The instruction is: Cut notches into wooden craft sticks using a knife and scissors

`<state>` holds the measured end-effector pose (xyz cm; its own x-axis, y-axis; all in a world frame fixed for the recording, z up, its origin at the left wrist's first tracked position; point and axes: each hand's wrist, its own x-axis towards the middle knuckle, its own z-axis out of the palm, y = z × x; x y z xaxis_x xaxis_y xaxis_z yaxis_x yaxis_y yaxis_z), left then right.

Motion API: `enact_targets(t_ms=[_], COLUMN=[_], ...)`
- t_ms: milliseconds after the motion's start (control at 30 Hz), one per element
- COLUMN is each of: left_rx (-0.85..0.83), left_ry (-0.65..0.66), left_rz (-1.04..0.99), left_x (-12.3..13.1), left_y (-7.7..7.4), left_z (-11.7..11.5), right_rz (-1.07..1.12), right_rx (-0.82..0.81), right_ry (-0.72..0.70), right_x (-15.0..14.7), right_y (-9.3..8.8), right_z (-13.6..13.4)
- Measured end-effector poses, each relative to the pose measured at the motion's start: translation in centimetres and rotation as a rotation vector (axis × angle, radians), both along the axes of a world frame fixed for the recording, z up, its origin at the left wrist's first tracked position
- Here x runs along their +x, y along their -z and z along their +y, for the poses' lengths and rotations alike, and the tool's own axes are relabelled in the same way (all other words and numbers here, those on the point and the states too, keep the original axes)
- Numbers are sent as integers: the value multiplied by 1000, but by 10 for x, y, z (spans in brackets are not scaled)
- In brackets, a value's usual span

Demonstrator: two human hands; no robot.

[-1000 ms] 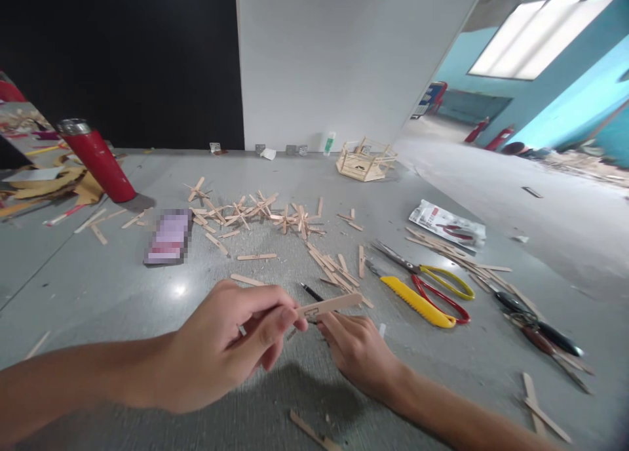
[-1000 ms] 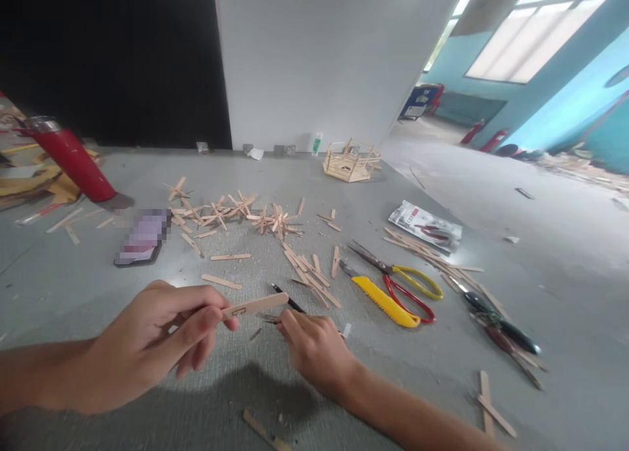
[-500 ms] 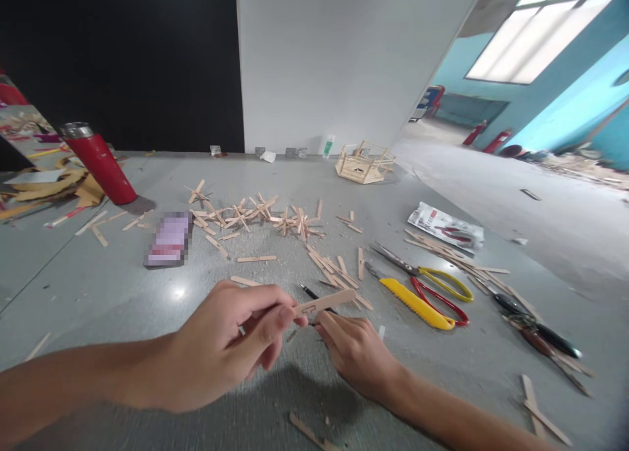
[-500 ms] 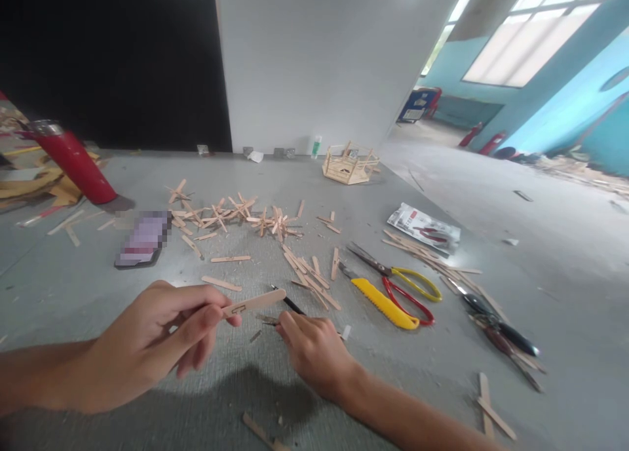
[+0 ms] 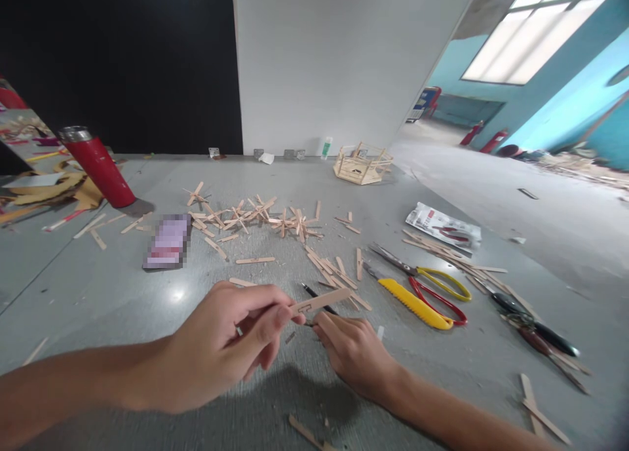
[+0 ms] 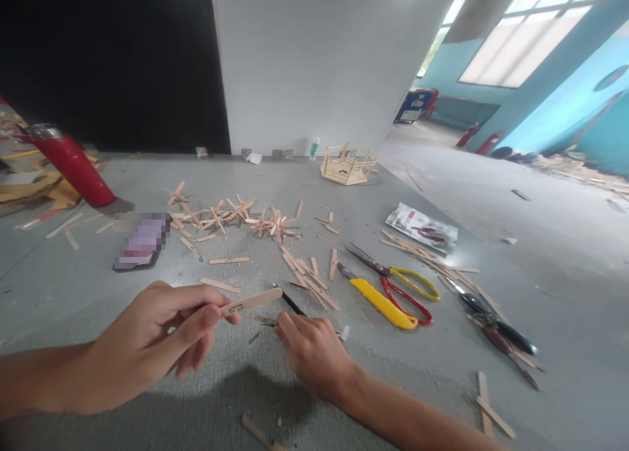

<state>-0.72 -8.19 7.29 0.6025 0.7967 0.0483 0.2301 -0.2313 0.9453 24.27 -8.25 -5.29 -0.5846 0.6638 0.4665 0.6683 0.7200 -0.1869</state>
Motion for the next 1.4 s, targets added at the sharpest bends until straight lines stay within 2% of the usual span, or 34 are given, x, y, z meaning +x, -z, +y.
enact_targets(t_ms=[233,367,533,700,833,933,1000,1067,1133,1267,1400], left_rx=[206,77,-84,-153,-131,-125,-135,-142,-119,-133,-99], left_ry=[-69,-71,-52,-47,-44,-40,-44,-30,34,122,190], left_rz=[-32,-51,-118,-136,-55,7,60,175,352,436,496], left_x=[1,1,4,6,6,6,7,8,9,9,6], left_y=[0,-1,-1,-1,1,4,8,16,27,51,58], left_z=[2,1,1,4,6,12,20,30,40,54,57], right_rz=[-13,-25,-29,-48,-109,-147,-187,-298,-373,-499,-526], right_rx=[-44,-69,-38,-13,-60,-84,-104,-178,-231,-344,-377], right_ry=[-13,-8,-16,-2,10,145,349,666,826,951,971], right_x=[1,2,4,4,2,7,18,34,54,85,92], right_y=[0,-2,5,7,4,-3,-13,-27,-41,-54,-51], right_z=[1,0,1,1,-2,2,12,26,40,59,68])
